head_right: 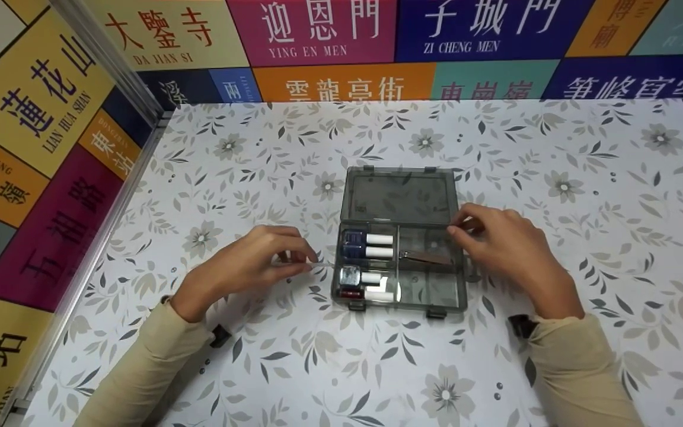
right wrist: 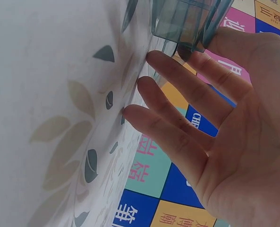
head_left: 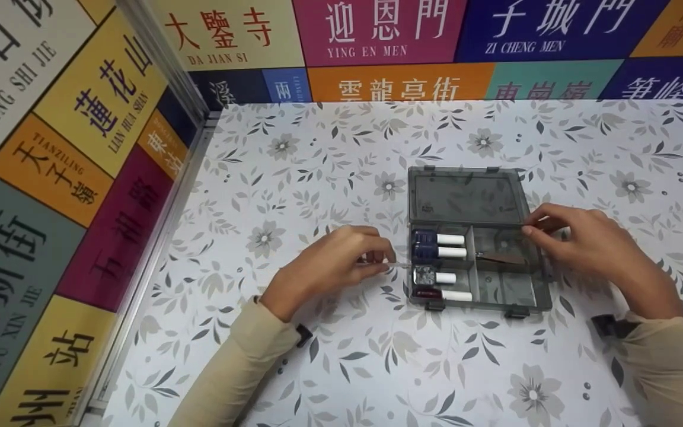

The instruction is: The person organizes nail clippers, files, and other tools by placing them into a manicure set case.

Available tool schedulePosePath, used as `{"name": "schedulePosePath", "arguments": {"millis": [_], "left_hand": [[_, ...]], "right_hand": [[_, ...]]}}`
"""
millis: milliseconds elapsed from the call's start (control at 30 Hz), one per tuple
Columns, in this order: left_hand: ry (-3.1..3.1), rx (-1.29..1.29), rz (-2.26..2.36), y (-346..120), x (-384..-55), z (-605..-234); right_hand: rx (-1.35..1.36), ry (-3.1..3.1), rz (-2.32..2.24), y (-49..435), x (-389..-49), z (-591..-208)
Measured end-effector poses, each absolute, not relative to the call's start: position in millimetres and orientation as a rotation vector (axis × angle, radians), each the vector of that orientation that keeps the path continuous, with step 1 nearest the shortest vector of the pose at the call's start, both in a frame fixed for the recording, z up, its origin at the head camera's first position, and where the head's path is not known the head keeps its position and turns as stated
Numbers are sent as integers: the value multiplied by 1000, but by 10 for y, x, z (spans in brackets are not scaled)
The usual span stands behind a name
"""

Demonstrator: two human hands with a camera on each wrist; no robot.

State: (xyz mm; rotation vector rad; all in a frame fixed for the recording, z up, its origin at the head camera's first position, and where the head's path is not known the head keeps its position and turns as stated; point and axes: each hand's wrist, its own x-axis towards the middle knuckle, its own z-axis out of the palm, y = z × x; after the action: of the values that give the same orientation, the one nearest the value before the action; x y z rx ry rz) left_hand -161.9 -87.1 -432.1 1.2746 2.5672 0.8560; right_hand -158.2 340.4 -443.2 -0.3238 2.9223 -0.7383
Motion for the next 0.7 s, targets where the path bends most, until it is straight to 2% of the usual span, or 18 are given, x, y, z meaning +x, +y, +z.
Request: {"name": "schedulePosePath", "arguments": {"millis": [700], "left_hand": [[2542, 1426, 730, -282, -1615, -4273]], "right_hand": [[-333, 2905, -761, 3410, -1589, -4433]]}}
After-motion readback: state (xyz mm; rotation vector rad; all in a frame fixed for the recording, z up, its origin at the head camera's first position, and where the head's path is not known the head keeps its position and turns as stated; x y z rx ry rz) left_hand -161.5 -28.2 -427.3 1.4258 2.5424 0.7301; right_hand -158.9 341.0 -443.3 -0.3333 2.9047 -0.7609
